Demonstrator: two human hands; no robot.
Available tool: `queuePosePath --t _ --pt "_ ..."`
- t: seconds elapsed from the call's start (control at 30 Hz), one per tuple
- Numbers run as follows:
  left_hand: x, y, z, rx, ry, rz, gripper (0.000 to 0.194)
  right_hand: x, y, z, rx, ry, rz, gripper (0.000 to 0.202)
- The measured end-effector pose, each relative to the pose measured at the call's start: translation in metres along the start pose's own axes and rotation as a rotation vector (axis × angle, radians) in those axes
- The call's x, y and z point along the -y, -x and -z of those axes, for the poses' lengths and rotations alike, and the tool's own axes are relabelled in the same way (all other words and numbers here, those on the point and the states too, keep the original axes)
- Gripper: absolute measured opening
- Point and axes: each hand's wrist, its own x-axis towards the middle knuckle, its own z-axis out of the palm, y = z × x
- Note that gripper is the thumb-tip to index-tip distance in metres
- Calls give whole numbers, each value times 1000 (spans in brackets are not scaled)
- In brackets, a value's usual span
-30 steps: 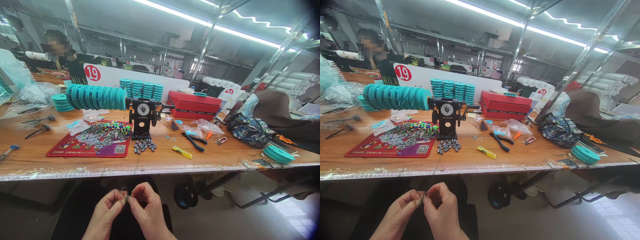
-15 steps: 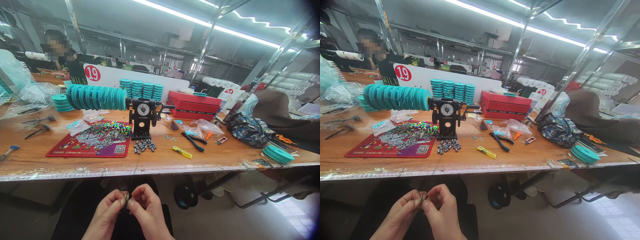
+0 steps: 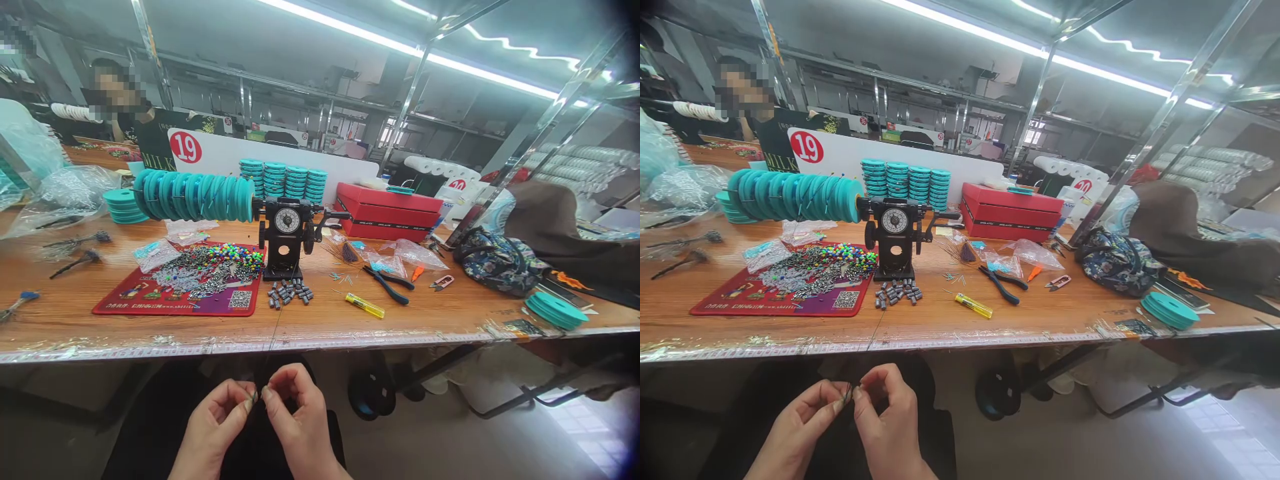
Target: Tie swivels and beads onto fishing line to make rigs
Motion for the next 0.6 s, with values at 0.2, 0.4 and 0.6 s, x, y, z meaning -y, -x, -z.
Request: queuePosePath --t 0.2,0.4,0.6 --pt "-3 1 -3 -47 -31 -2 27 0 -1 -1 8 -56 -55 6" --pt "-2 1 -3 -25 45 30 26 3 2 -2 47 -5 -64 6" --pt "-5 4 -7 58 222 114 17 6 4 0 65 -105 -106 9"
